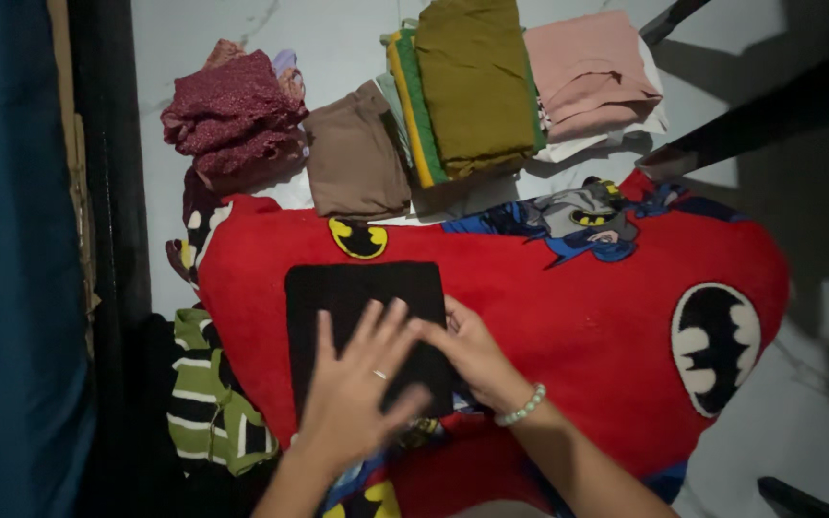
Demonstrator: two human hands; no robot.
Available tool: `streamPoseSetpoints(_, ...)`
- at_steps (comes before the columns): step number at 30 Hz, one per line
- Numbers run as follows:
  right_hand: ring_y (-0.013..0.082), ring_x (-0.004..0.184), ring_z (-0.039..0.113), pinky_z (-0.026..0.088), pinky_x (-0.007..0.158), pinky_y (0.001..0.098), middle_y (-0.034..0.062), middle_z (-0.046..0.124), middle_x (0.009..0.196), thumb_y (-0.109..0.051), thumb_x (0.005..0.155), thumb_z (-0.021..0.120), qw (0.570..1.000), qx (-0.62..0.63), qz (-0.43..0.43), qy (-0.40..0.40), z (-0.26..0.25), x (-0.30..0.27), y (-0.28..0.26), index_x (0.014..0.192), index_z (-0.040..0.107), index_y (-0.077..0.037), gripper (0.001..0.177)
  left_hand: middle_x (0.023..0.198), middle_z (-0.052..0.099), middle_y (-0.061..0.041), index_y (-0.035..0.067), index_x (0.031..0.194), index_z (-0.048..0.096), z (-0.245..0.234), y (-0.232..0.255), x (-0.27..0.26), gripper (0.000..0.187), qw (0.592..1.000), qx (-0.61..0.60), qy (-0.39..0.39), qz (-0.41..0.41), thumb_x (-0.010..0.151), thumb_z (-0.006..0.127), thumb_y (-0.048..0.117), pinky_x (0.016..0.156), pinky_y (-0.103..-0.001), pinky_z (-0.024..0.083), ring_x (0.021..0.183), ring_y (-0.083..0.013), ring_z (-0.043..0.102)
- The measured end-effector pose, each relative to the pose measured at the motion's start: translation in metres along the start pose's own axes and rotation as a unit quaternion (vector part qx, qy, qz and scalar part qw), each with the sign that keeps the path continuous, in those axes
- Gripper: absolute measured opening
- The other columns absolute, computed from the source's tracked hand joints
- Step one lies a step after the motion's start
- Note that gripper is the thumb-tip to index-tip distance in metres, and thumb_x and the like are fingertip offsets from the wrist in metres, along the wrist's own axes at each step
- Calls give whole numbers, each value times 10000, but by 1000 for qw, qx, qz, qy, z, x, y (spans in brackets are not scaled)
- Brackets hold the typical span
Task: The person picks up several garments from a bed and folds them one by one, placing each finished item onto a stack on the floor.
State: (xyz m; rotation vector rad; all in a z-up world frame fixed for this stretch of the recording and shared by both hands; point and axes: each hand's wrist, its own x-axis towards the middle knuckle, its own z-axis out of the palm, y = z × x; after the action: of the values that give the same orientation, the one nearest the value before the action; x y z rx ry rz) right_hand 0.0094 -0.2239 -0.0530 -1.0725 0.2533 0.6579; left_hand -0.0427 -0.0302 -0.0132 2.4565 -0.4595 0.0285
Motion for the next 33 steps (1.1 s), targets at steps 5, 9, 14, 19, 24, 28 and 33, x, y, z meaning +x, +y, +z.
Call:
streamPoseSetpoints(5, 148, 979, 703, 577, 845, 304, 93, 714, 1140, -71, 956, 646, 997, 71, 27, 13, 9, -11, -26, 1265, 603, 19, 325, 1628, 281, -224, 87, 1562, 350, 10, 11, 13, 1076, 999, 7, 6, 38, 617, 794, 348, 1150, -716, 127, 1474, -467, 285)
streamPoseSetpoints(9, 142, 1008, 690, 546, 860, 302, 71, 713, 1141, -70, 973, 628, 997, 78, -4, 26, 7, -17, -44, 1318, 566, 30, 364, 1650, 315, -228, 59, 1572, 351, 6, 17, 25, 961, 988, -156, -4, -18, 680, 709, 39, 1235, -599, 159, 1535, -426, 290)
streamPoseSetpoints(14, 209, 1194, 566, 484, 1044, 354, 99, 543, 1277, -137, 1029, 654, 955, -191, -227, 25, -29, -22, -86, 1494, 483, 27, 522, 1473, 590, -206, 8, 1478, 498, 34, 24, 50, 561, 792, -565, 45, -227, 935, 585, 120, 1167, -464, 392, 1362, -327, 561)
streamPoseSetpoints(19, 181, 1317, 510, 426, 1095, 328, 83, 527, 1438, -150, 924, 710, 943, -238, -219, 74, -78, -20, -141, 1511, 369, -32, 689, 1193, 706, -205, -65, 1319, 595, 61, 32, 105, 504, 394, -861, -73, -314, 968, 581, 297, 959, -435, 554, 1054, -325, 701)
streamPoseSetpoints(24, 177, 1203, 624, 501, 1029, 327, 96, 666, 1313, -169, 898, 726, 970, -175, -119, 122, -130, -26, -191, 1384, 565, 2, 540, 1174, 732, -176, -20, 1281, 630, 70, 61, 187, 523, 383, -857, -129, -319, 936, 530, 361, 961, -403, 570, 1046, -295, 716)
streamPoseSetpoints(28, 165, 1038, 673, 558, 906, 323, 93, 721, 1155, -188, 897, 733, 943, -228, -137, 199, -169, 5, -236, 1289, 620, 8, 453, 1195, 733, -159, -2, 1292, 632, 75, 71, 275, 497, 414, -845, -149, -304, 941, 568, 344, 973, -402, 560, 1055, -282, 717)
streamPoseSetpoints(33, 158, 976, 675, 561, 850, 309, 97, 724, 1086, -193, 929, 735, 893, -304, -226, 244, -232, 104, -278, 1275, 613, 6, 418, 1216, 681, -210, -70, 1422, 437, 112, 53, 383, 603, 603, -747, -54, -272, 904, 663, 141, 961, -464, 553, 1092, -356, 684)
